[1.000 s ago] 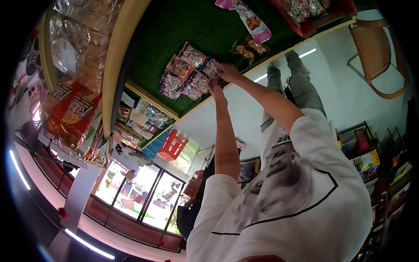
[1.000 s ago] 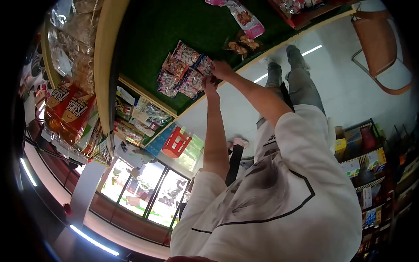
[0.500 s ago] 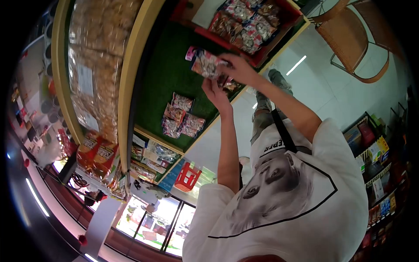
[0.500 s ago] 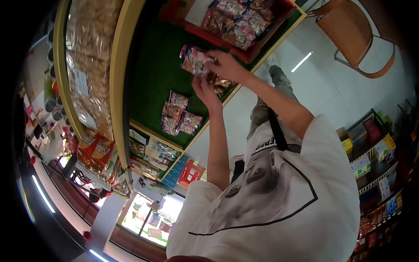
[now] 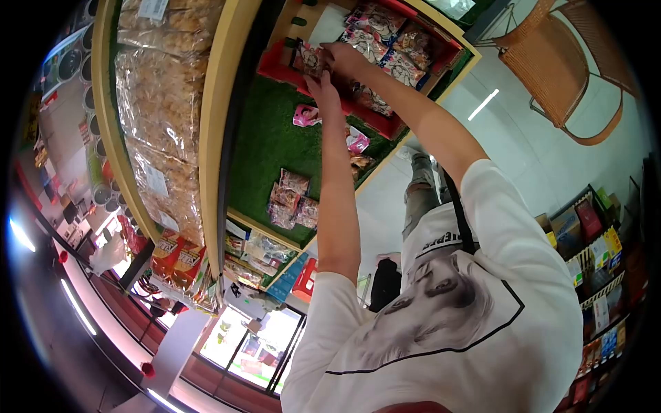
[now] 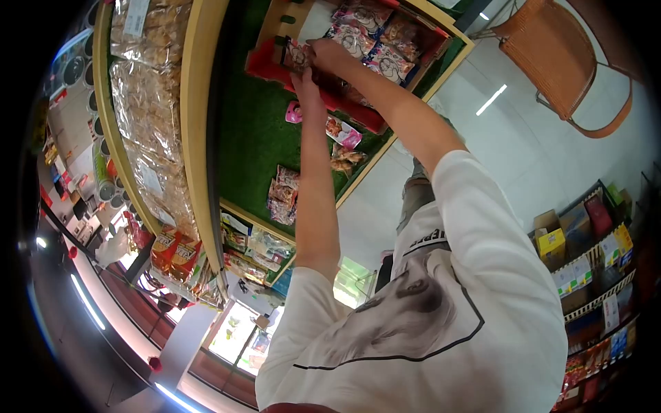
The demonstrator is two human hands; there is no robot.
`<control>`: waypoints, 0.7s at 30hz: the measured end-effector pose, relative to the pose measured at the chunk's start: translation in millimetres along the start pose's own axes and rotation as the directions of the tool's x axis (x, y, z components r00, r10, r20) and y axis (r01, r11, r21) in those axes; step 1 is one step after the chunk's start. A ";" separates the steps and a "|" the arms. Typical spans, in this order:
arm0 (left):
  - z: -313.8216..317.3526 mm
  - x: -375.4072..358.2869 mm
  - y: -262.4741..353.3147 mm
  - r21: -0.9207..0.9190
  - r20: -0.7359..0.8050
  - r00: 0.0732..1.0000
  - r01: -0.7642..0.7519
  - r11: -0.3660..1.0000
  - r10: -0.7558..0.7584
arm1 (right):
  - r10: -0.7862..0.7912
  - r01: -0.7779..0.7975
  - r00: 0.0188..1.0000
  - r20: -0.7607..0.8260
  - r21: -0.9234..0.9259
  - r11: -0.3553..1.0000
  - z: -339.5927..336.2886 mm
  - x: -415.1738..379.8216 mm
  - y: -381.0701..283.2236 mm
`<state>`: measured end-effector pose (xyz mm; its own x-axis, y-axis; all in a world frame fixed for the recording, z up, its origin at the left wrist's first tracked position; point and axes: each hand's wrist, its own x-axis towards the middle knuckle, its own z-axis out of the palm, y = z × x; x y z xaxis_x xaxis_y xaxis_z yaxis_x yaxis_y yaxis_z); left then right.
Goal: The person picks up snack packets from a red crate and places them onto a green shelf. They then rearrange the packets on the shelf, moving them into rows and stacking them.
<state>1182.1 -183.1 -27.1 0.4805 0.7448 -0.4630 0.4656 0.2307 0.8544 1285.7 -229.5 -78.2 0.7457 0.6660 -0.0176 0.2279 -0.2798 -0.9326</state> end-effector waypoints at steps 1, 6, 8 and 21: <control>-2.0 -15.8 1.5 -0.067 0.013 1.000 -0.026 0.997 0.027 | -0.032 0.033 0.999 0.022 -0.018 0.999 -4.9 -6.6 -6.3; -27.6 -102.8 -26.4 -0.100 -0.101 0.981 -0.177 0.979 0.167 | -0.036 0.045 0.967 -0.253 0.031 0.998 -12.6 -81.9 -47.6; -48.9 -142.9 -48.4 -0.040 -0.239 0.964 -0.132 0.990 0.118 | 0.020 0.004 0.988 -0.151 0.158 0.987 -6.3 -123.6 -68.9; -324.0 -251.0 -307.7 -0.005 -0.717 0.681 0.206 0.979 -0.147 | 0.152 -0.202 0.648 0.746 -0.024 0.979 179.5 -325.9 -73.1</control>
<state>677.4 -238.3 -97.4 -0.2739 0.9225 -0.2720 0.5507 0.3823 0.7420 913.6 -302.0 -69.1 0.0511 0.9051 -0.4220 0.0872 -0.4250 -0.9010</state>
